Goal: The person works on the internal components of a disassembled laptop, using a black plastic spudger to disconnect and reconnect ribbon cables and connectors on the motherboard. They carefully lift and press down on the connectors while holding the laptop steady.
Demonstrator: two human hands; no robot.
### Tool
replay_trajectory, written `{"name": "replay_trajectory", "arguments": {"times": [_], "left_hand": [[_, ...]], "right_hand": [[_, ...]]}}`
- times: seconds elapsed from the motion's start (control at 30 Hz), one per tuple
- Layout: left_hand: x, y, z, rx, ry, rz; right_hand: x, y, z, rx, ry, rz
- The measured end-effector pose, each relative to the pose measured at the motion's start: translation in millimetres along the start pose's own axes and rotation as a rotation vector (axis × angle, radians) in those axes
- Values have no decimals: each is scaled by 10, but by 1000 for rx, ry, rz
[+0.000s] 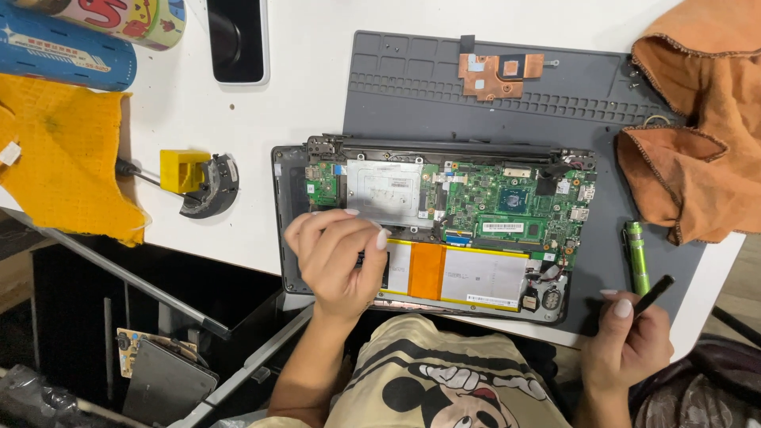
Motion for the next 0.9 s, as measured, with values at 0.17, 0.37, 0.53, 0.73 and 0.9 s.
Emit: {"name": "replay_trajectory", "arguments": {"times": [0.17, 0.37, 0.53, 0.73, 0.9], "left_hand": [[17, 239, 236, 114, -14, 16], [-7, 409, 386, 279, -24, -21], [-13, 402, 358, 279, -12, -3], [7, 377, 291, 326, -27, 42], [137, 297, 138, 351, -53, -40]], "right_hand": [[-35, -13, 11, 0, 0, -5], [-29, -33, 6, 11, 15, 68], [27, -48, 6, 12, -8, 130], [-23, -67, 20, -7, -74, 161], [-93, -86, 38, 12, -75, 163]]}}
Point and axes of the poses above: each hand's wrist, its own z-axis away from the middle knuckle, its own y-axis out of the palm, x = y × z, the point moved 7 cm from there along -z, towards the middle knuckle, and after that the axes turned 7 degrees about z, right-handed, at the moved point
